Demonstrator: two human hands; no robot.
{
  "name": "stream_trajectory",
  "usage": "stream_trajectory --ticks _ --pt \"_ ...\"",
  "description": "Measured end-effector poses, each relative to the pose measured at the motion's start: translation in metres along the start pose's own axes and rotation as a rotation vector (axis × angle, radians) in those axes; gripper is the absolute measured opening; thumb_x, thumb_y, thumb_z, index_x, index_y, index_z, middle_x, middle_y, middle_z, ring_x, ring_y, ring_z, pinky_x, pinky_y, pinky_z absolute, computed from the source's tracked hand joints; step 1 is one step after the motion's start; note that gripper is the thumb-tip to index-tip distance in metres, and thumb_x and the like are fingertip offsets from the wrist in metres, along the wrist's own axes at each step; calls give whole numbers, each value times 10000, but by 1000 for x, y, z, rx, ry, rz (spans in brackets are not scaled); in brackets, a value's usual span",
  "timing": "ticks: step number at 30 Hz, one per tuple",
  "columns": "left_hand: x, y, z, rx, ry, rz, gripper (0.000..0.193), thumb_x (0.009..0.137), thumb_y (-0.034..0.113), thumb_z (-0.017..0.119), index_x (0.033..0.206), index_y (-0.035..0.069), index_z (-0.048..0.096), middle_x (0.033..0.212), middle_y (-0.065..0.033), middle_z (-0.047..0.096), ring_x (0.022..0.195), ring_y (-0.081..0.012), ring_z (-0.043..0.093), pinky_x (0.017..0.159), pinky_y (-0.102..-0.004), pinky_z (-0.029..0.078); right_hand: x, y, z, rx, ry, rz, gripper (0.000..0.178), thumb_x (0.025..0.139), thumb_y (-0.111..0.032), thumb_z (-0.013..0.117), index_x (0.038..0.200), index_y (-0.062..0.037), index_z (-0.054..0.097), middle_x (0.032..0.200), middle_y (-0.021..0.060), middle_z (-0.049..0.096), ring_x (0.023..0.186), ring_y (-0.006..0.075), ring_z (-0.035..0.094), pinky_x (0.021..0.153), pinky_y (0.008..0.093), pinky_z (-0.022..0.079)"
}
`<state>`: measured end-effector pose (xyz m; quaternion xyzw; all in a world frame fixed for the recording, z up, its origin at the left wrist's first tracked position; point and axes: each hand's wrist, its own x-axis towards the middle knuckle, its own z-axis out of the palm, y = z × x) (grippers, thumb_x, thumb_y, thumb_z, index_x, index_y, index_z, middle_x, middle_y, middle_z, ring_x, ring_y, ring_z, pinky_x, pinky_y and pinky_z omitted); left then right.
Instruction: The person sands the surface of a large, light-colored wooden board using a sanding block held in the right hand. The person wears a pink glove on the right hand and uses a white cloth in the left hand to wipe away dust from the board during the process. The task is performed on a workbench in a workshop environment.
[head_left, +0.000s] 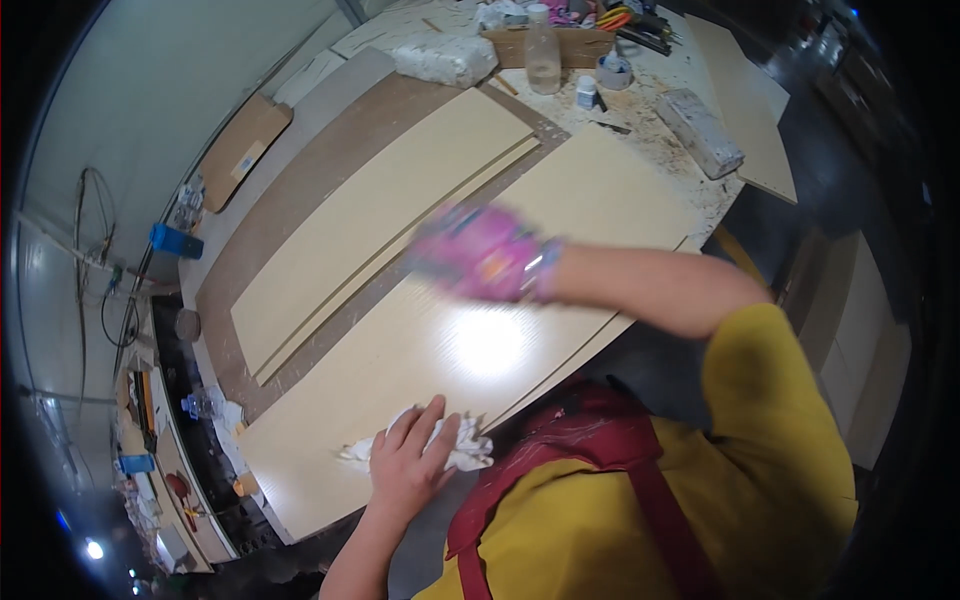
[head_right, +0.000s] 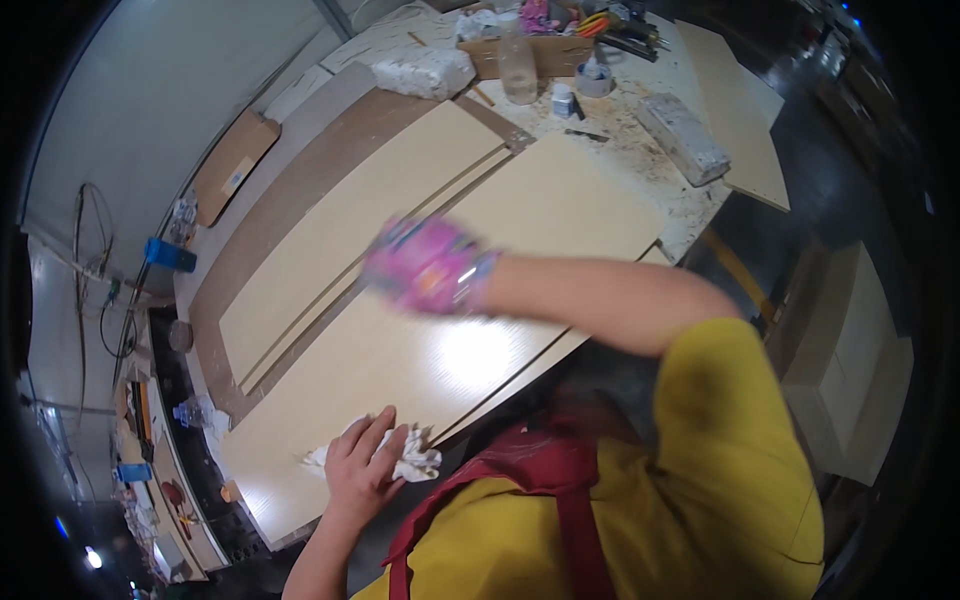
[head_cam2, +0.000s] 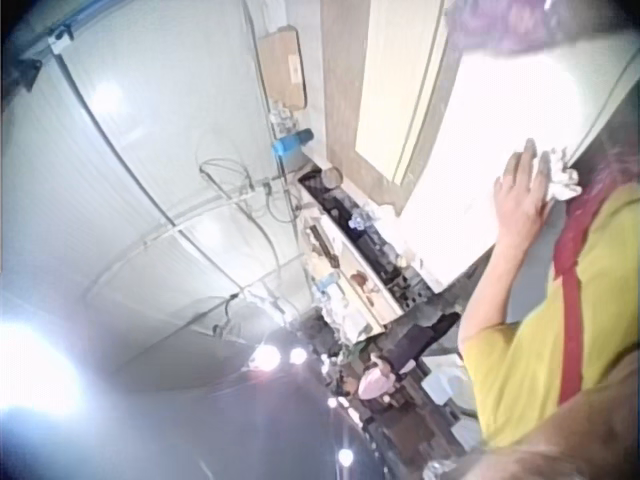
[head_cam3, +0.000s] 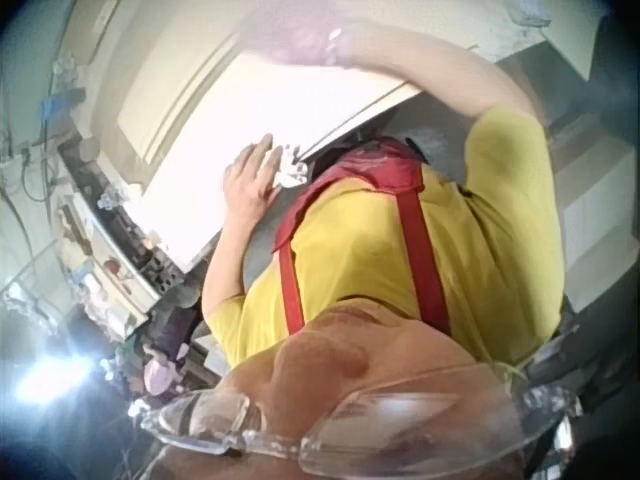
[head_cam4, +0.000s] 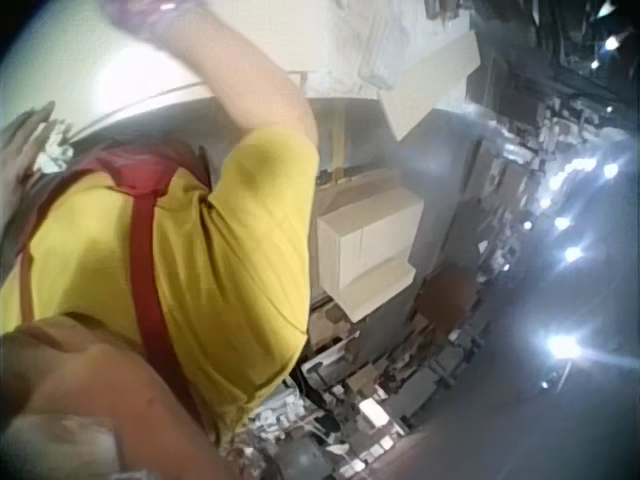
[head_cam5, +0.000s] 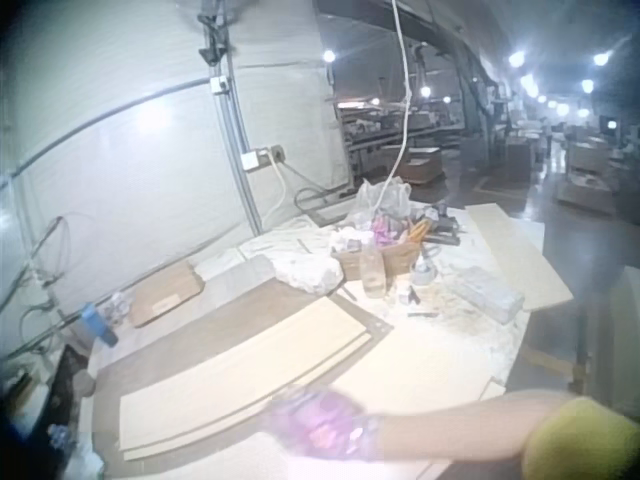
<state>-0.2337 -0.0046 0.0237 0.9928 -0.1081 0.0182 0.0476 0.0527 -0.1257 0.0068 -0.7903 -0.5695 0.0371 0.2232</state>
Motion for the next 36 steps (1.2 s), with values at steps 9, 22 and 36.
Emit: stream_trajectory --ticks 9,22,36 --pt "1 -11 16 -32 223 105 447 732 158 665 1177 138 621 1268 -86 612 1089 -255 602 697 -332 459 19 -17 15 -171 101 209 398 777 -282 617 1140 -122 649 1004 164 670 947 360 639 851 450 527" --pt "-107 -63 11 -174 308 -190 637 589 183 792 1203 113 638 1225 -100 613 1138 -329 581 824 -404 484 -16 -32 -17 -332 234 631 376 868 -310 532 1184 -135 638 1077 181 670 997 334 645 871 444 524" --pt "-133 -92 19 -305 286 33 663 694 257 781 1301 122 549 1295 -136 572 1183 -312 558 859 -418 481 76 -143 56 -84 -93 57 498 818 -385 630 1256 -149 602 1080 218 611 1030 393 603 922 451 502"
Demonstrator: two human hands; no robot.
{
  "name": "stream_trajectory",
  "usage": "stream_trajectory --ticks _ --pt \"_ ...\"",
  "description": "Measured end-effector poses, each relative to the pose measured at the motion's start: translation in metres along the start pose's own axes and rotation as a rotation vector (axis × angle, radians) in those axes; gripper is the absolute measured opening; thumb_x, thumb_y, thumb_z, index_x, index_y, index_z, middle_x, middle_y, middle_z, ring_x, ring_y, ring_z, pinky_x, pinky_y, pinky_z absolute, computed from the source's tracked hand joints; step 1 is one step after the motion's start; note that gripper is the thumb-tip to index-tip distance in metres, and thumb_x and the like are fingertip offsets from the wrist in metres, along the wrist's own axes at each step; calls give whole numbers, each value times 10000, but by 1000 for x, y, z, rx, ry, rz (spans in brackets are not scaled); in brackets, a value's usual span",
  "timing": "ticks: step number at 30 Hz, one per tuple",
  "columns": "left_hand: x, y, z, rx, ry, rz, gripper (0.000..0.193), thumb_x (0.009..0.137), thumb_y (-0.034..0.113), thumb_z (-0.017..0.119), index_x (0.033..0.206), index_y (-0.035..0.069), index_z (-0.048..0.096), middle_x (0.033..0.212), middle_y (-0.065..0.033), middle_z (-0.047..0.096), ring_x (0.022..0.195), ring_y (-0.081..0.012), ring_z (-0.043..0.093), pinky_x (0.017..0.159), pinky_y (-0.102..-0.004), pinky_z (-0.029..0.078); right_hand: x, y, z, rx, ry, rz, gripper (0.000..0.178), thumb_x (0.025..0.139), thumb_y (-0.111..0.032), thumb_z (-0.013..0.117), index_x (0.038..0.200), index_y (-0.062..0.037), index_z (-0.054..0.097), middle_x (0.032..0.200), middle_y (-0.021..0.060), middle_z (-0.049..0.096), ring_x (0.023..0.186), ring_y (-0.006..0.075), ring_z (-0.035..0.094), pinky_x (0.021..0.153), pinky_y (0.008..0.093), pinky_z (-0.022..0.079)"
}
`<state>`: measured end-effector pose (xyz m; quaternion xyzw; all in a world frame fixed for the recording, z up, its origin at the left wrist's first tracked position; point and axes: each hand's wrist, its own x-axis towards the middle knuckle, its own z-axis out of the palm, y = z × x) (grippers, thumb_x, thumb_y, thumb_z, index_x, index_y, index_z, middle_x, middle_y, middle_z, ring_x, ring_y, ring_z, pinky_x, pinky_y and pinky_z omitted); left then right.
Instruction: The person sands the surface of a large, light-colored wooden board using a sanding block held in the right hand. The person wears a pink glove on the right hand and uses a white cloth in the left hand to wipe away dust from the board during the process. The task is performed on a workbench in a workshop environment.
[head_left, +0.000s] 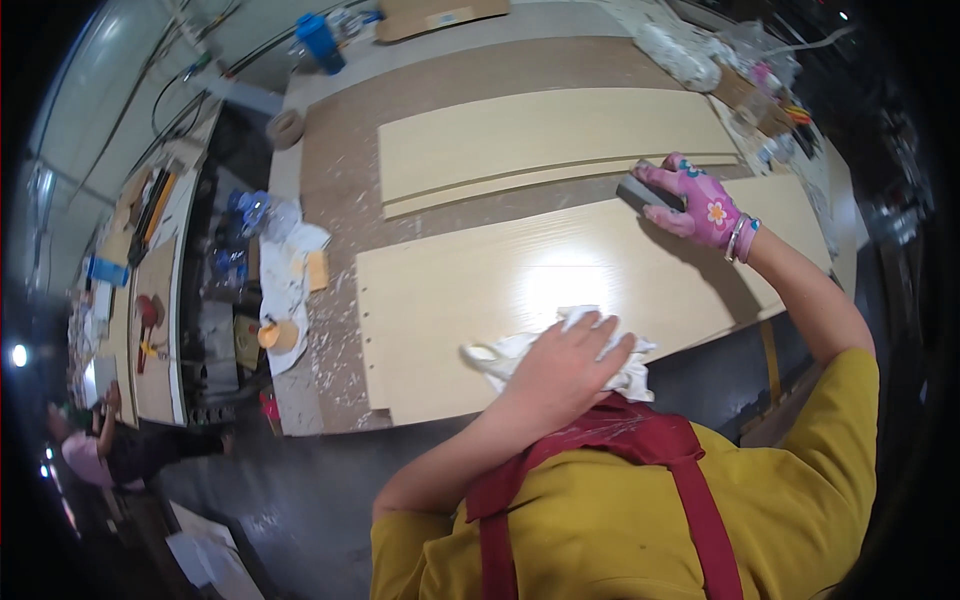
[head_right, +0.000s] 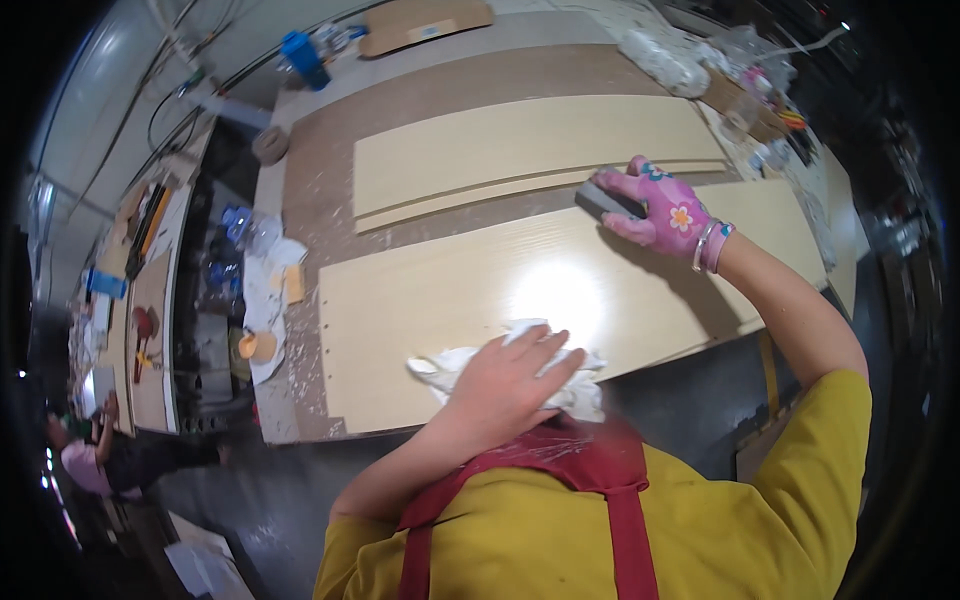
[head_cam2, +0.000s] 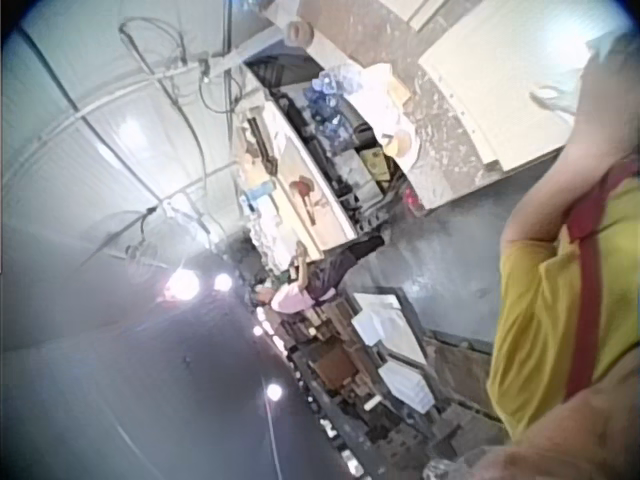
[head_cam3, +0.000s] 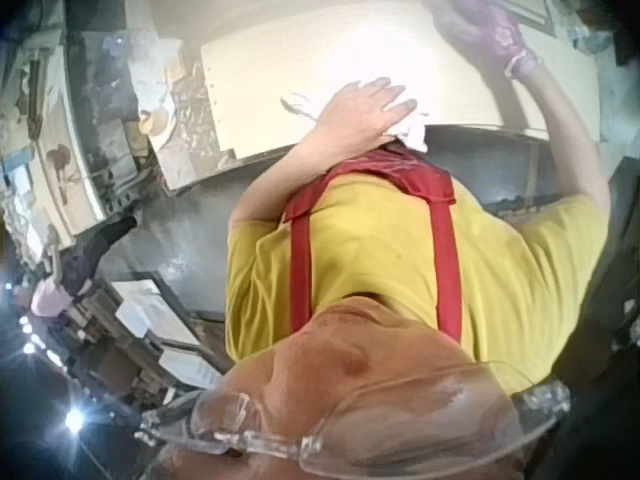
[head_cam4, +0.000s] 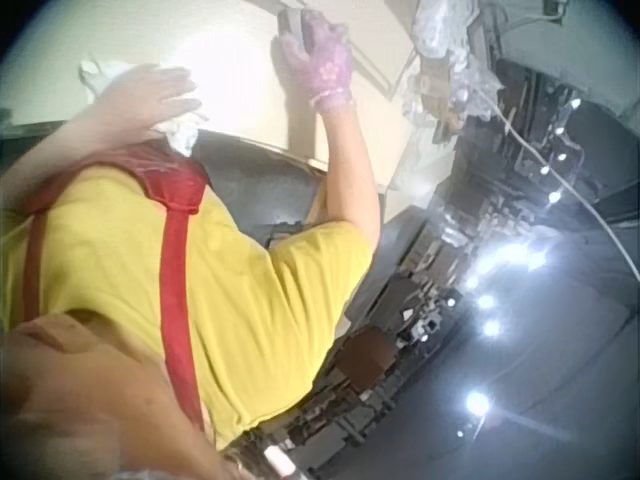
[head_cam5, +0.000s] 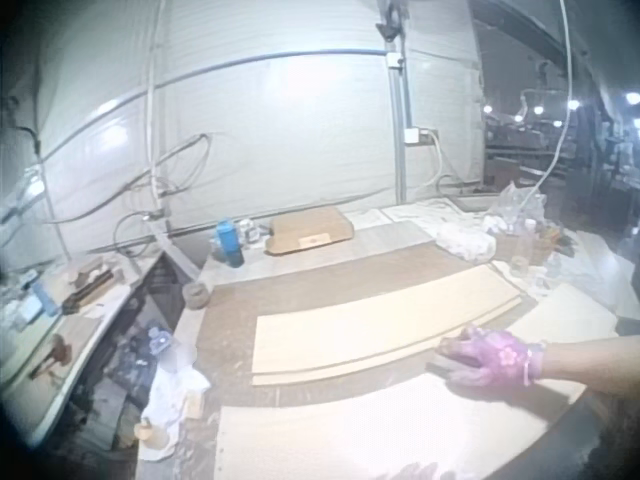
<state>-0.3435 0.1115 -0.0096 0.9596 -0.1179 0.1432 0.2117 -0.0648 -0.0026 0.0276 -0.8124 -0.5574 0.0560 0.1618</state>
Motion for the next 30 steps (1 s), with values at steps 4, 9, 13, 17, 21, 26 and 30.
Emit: stream_trajectory --ticks 4,9,13,17,21,26,30 --pt "-8 -3 6 -60 21 12 619 718 231 759 1287 113 544 1302 -129 563 1241 -304 515 898 -432 475 90 -133 64 265 -102 -402 521 792 -433 624 1206 -116 611 1052 191 605 971 386 605 850 450 501" --pt "-2 -5 31 50 15 -1 378 783 230 619 1155 167 636 1164 -62 591 1105 -254 536 791 -377 488 162 -232 122 234 -128 -490 577 811 -485 627 1272 -141 579 1063 197 579 983 359 606 834 452 513" --pt "-6 -10 16 -39 193 31 420 755 189 640 1167 108 621 1076 -87 614 1050 -262 589 764 -355 490 122 -174 95 229 -63 -542 567 814 -434 635 1302 -153 568 1066 191 591 1010 339 612 838 448 528" --pt "-5 -10 22 -35 236 47 395 774 181 629 1160 102 611 1085 -102 617 1055 -261 590 766 -366 491 96 -146 65 109 -152 -329 549 827 -441 562 1299 -161 560 1039 179 625 944 345 583 848 459 510" --pt "-3 -7 24 -57 127 48 333 774 190 624 1094 95 616 1017 -89 610 998 -254 592 750 -377 493 148 -210 104 213 -197 -215 496 850 -461 548 1212 -128 606 1067 205 628 964 376 621 843 446 512" --pt "-8 -5 23 -70 168 60 339 786 207 631 1106 96 622 965 -82 607 994 -259 598 775 -377 493 166 -180 86 -20 -90 -295 454 841 -451 567 1170 -145 632 947 168 662 934 358 630 826 452 517" --pt "-11 -8 22 -81 186 19 328 769 212 650 1074 93 648 953 -79 622 1009 -267 605 734 -367 511 101 -235 71 222 -240 -775 423 837 -440 577 1142 -152 638 922 163 647 907 343 628 814 453 520"
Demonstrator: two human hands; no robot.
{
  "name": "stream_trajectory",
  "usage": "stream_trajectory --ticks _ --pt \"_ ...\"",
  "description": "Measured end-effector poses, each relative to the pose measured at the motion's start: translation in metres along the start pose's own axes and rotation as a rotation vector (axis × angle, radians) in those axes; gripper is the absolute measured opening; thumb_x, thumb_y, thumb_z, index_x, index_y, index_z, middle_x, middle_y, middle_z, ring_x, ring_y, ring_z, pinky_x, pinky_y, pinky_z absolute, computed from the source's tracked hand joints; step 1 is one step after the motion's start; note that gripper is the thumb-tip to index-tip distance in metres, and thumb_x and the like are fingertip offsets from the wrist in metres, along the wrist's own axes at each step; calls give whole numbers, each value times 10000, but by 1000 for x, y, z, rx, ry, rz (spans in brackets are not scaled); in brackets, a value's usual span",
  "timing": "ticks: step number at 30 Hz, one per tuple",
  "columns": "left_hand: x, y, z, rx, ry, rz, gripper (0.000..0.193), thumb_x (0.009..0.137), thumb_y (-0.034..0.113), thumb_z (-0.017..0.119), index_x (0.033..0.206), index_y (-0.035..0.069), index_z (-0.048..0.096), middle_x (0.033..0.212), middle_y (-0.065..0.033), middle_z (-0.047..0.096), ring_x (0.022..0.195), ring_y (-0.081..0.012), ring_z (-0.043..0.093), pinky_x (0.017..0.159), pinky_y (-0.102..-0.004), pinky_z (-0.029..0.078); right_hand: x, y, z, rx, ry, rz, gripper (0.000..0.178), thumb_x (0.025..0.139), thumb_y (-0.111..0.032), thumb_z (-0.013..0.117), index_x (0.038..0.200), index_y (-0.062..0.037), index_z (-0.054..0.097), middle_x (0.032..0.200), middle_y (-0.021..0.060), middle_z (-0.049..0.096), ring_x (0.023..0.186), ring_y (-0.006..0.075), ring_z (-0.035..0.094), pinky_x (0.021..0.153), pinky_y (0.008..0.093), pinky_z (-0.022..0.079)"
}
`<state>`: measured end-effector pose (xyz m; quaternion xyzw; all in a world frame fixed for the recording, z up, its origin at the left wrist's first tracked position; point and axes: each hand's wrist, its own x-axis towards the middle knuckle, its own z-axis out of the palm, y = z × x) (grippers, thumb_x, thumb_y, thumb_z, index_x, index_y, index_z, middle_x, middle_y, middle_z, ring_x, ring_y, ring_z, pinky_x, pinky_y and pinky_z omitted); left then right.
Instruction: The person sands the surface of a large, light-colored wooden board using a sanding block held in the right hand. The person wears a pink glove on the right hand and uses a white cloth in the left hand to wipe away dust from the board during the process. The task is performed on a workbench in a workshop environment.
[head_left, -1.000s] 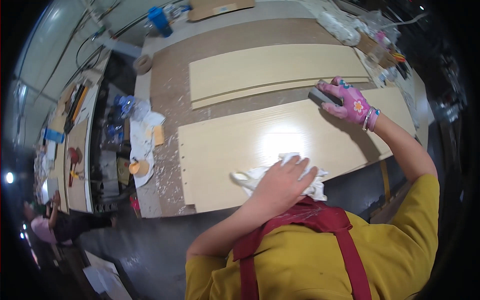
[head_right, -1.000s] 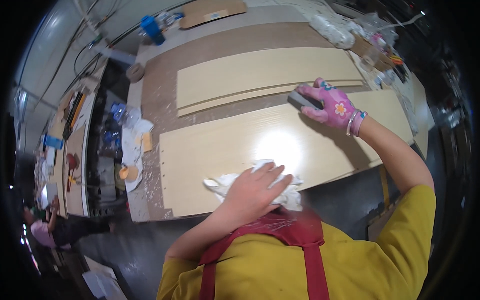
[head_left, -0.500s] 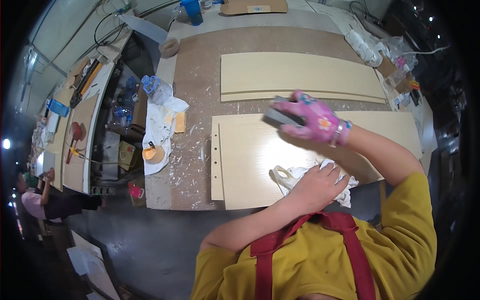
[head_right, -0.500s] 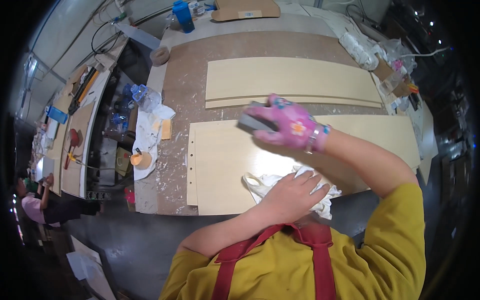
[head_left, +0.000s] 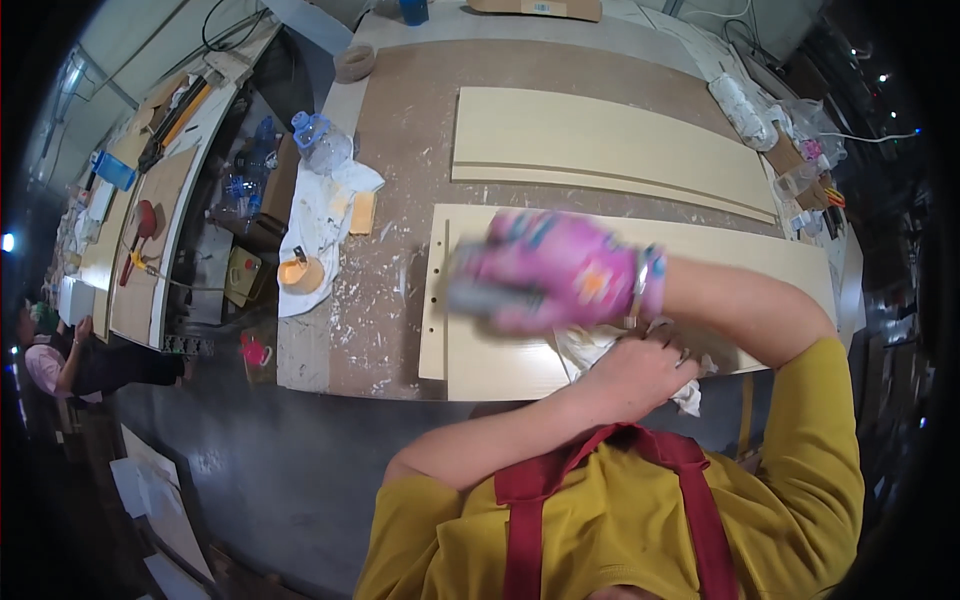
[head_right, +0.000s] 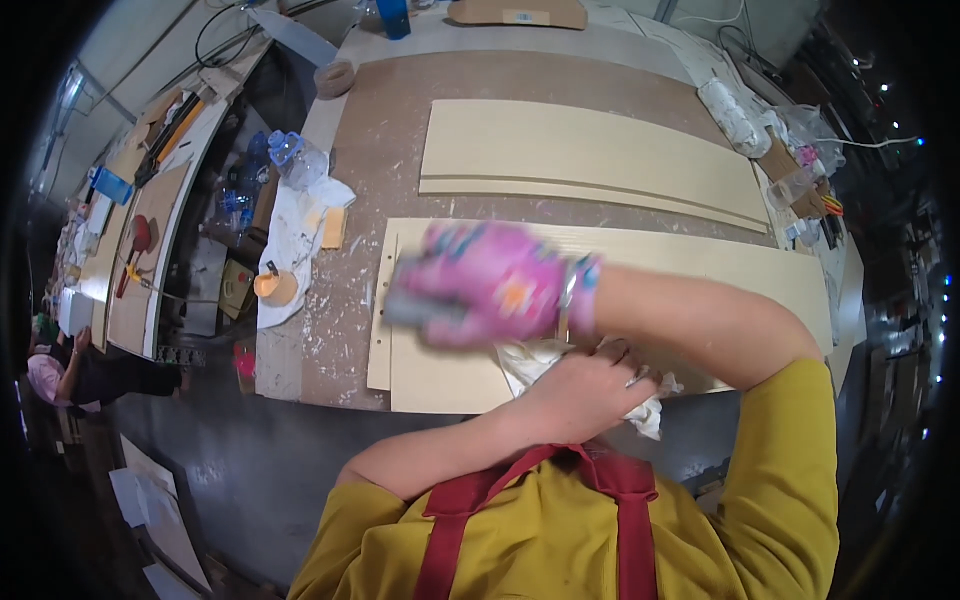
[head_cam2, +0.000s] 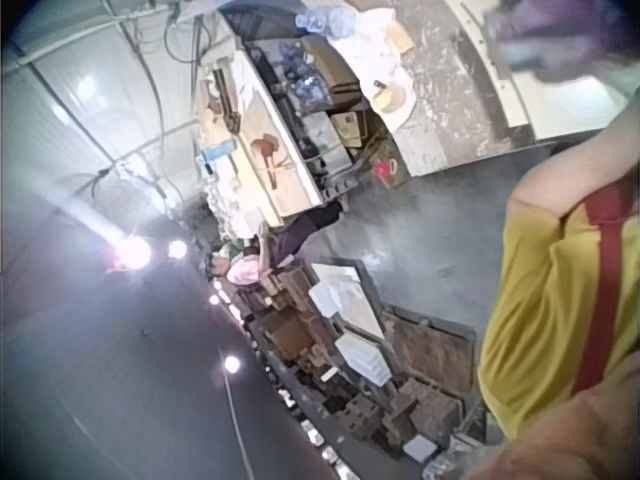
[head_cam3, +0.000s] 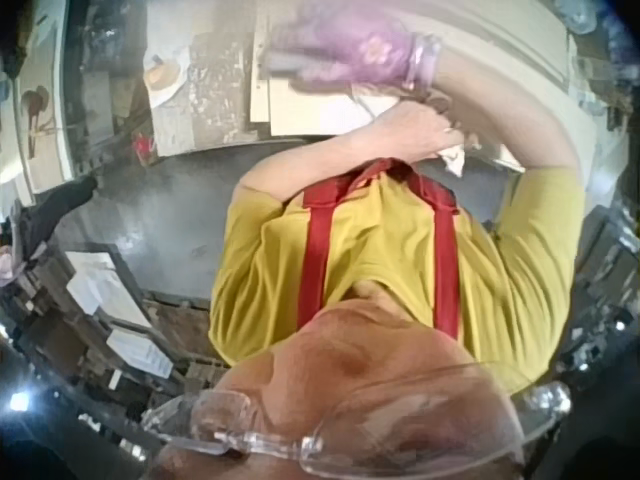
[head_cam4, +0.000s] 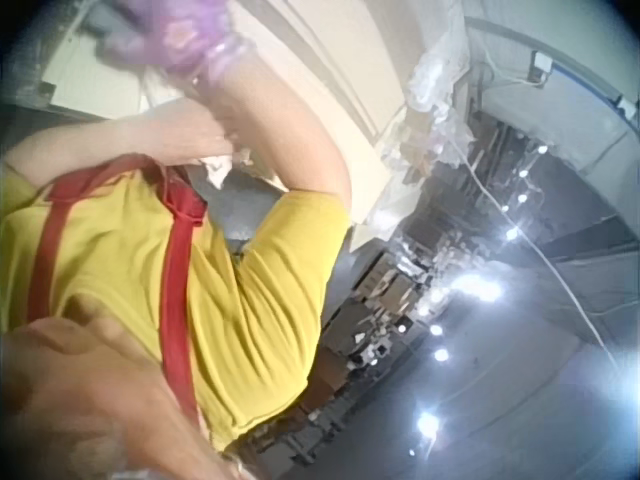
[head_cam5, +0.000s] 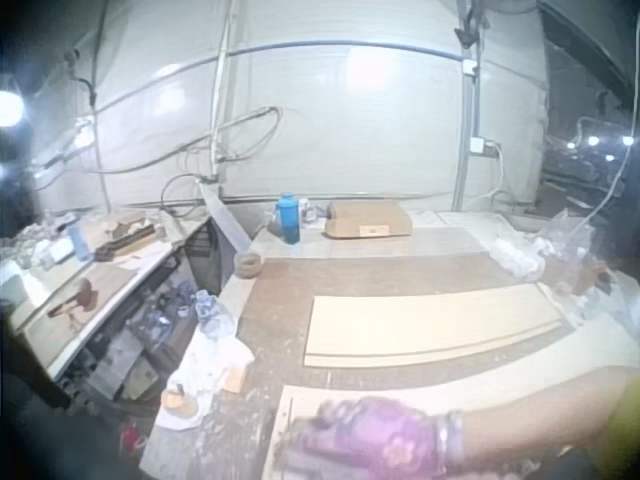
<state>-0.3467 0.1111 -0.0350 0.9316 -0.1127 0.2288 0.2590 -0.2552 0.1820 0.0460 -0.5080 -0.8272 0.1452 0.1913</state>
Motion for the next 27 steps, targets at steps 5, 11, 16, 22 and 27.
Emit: stream_trajectory --ticks 5,11,16,22,27 --pt "11 6 -2 -21 -8 -35 317 775 250 640 1054 98 648 977 -78 633 997 -260 610 736 -365 531 66 58 18 -265 103 279 371 853 -395 584 1106 -134 655 1003 161 637 953 332 628 828 454 517" --pt "5 0 -8 64 53 -9 309 816 204 587 1097 86 635 947 -71 646 953 -258 617 717 -355 538 38 2 14 -252 -109 75 417 839 -423 619 1173 -175 653 1112 177 628 1024 326 622 860 442 513" --pt "9 5 -13 1 60 -4 261 807 146 575 1041 63 654 942 -83 648 948 -256 621 695 -350 542 56 57 -6 -415 60 325 419 831 -408 621 1163 -154 650 1037 152 654 1012 309 625 834 424 520" --pt "-6 0 16 -228 -55 -33 255 804 149 582 1029 74 676 971 -98 663 999 -245 624 792 -360 516 8 -50 67 -214 -90 -139 412 801 -297 652 1204 -212 635 1012 91 624 880 274 630 690 414 507" --pt "5 3 -9 -5 -60 8 252 850 161 565 1061 66 663 990 -114 639 981 -260 626 809 -429 510 21 -9 47 -47 53 -155 397 784 -306 628 1161 -181 646 1003 125 623 898 292 621 714 429 508"
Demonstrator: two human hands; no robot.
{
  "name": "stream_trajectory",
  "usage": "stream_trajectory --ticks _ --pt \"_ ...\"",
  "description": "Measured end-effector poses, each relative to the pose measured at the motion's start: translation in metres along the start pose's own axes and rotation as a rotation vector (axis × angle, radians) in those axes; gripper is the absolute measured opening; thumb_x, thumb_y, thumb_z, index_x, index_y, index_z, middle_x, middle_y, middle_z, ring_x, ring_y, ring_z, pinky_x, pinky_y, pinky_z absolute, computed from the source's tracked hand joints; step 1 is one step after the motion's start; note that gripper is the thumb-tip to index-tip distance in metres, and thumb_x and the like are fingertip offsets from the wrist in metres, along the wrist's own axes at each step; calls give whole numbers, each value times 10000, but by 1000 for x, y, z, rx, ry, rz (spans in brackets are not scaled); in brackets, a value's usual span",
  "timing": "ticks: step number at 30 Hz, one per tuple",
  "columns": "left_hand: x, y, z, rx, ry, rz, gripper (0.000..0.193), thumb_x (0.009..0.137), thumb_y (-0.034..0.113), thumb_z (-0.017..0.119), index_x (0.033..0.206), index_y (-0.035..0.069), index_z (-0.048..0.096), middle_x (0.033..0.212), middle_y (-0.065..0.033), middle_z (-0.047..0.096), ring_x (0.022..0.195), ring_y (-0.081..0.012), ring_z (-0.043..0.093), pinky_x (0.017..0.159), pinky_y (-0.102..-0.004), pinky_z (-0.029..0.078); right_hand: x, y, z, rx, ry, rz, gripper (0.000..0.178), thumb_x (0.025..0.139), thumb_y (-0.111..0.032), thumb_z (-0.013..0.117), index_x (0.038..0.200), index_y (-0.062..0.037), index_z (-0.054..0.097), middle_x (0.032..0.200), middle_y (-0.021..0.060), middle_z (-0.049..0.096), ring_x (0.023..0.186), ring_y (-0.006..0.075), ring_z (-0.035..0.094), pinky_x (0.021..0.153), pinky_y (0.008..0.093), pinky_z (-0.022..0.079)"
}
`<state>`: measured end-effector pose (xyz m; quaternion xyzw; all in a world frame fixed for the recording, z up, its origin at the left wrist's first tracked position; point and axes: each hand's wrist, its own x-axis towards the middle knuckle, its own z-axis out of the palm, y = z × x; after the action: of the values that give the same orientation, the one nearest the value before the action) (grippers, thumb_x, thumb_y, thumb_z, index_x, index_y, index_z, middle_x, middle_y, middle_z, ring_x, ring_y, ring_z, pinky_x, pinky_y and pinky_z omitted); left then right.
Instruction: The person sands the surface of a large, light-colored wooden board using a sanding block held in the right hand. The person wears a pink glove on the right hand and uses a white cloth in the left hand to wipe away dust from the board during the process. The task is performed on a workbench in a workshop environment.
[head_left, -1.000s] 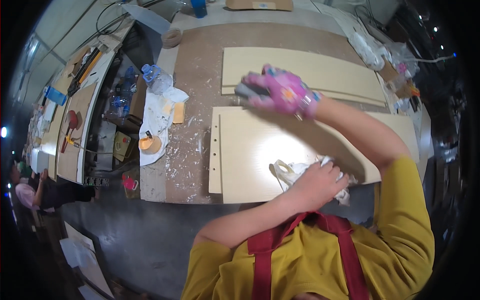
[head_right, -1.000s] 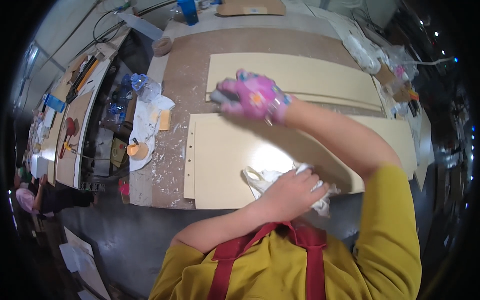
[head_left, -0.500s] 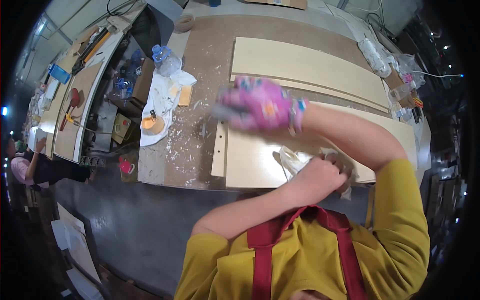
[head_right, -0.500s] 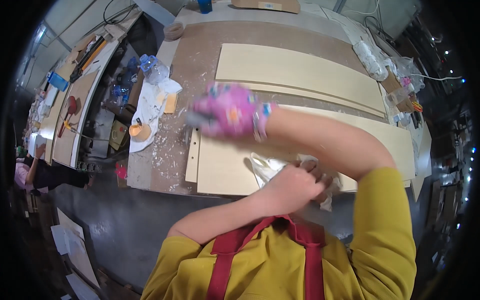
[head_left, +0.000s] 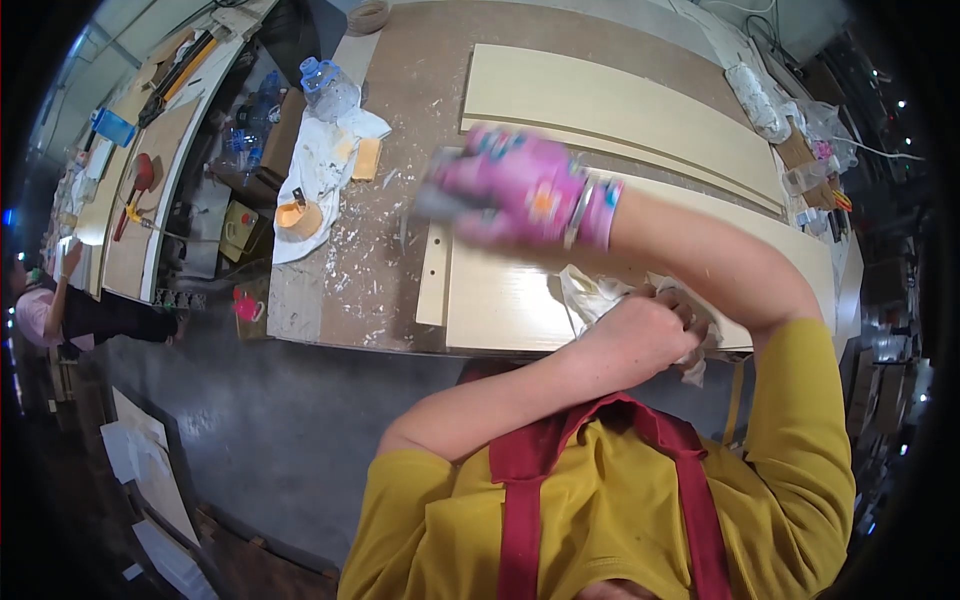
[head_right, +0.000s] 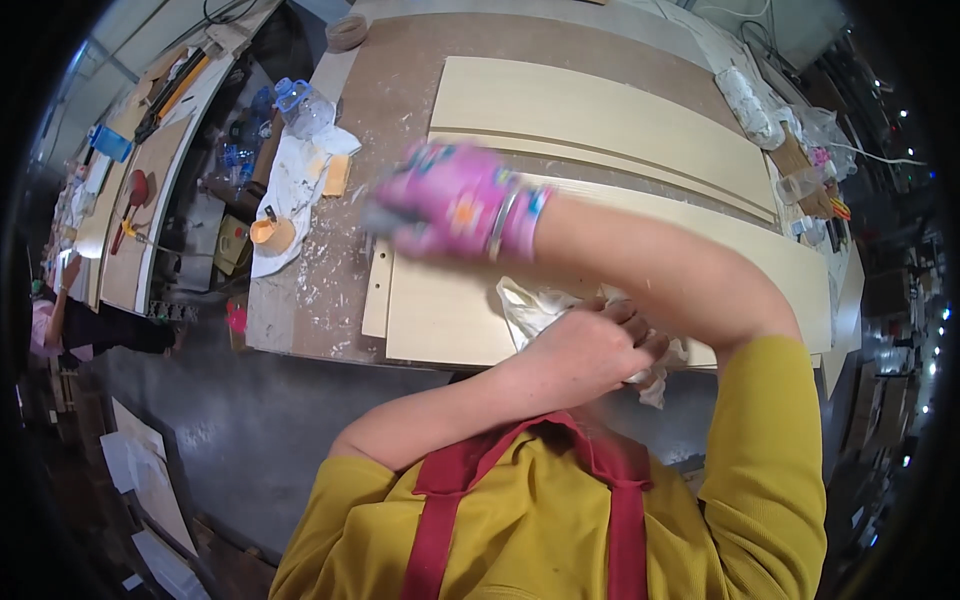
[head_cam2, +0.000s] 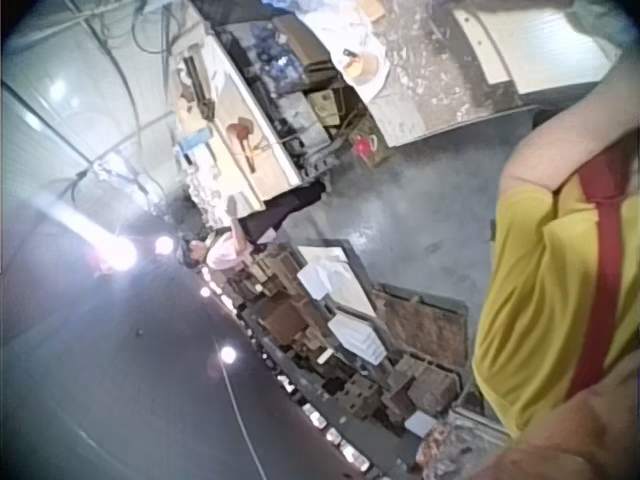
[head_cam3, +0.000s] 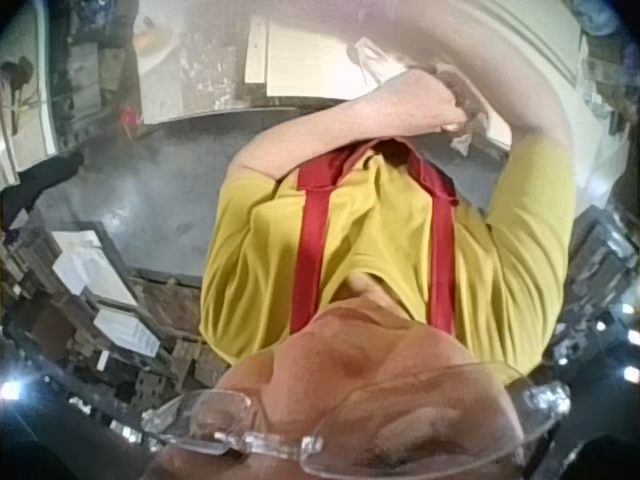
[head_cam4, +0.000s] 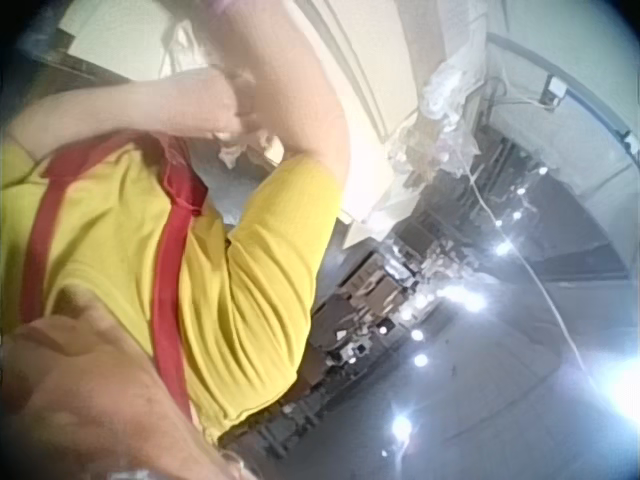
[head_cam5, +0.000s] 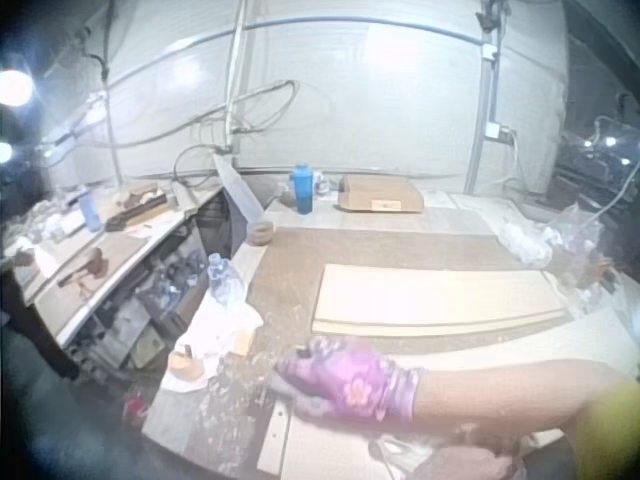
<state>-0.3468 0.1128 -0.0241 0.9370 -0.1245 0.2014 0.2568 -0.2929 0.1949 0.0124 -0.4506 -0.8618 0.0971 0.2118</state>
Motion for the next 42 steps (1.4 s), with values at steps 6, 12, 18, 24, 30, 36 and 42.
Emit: stream_trajectory --ticks 6,12,18,24,30,36,42 --pt "-25 -7 20 -1047 -127 -121 410 961 174 444 1341 31 498 1358 -142 532 1268 -205 486 1095 -312 354 -10 -48 7 50 -223 -196 562 756 -412 667 1285 -236 596 1140 118 549 991 278 600 780 405 477" --pt "-8 8 14 -250 -57 -113 456 918 149 523 1362 48 497 1384 -138 523 1284 -257 495 1071 -365 391 13 -37 17 -144 -171 -129 519 783 -396 626 1258 -189 594 1079 118 558 991 291 587 815 423 457" --pt "-32 20 -7 -617 140 -367 434 841 221 657 1272 221 606 1283 -89 569 1197 -243 534 1009 -405 431 -51 -51 -48 391 110 -81 573 864 -459 615 1324 -121 559 1157 158 605 1009 301 632 877 390 528" --pt "5 -31 -122 -230 -5 -953 470 831 359 659 1221 98 632 1042 -95 705 897 -194 691 751 -341 564 -301 -31 -135 -115 390 616 669 813 -379 614 1391 -64 496 1330 199 526 1249 327 508 1052 413 389" --pt "-20 -121 -97 503 2 -429 435 876 455 558 1076 86 672 1012 -132 659 946 -312 634 817 -417 518 -402 -94 -91 -395 105 902 606 757 -376 660 1295 -104 595 1287 262 516 1186 439 515 1018 468 416" --pt "-23 -134 -95 432 48 -385 448 848 484 599 1094 117 675 971 -120 655 930 -320 633 806 -432 517 -153 -103 6 -223 128 334 565 795 -382 672 1300 -153 561 1129 195 534 1038 366 557 900 477 437" --pt "-28 -138 -98 410 12 -344 441 843 472 604 1114 131 672 978 -128 649 938 -309 631 809 -437 512 -84 -107 38 -188 154 273 581 798 -376 667 1338 -208 535 1047 137 533 963 327 566 798 449 452"
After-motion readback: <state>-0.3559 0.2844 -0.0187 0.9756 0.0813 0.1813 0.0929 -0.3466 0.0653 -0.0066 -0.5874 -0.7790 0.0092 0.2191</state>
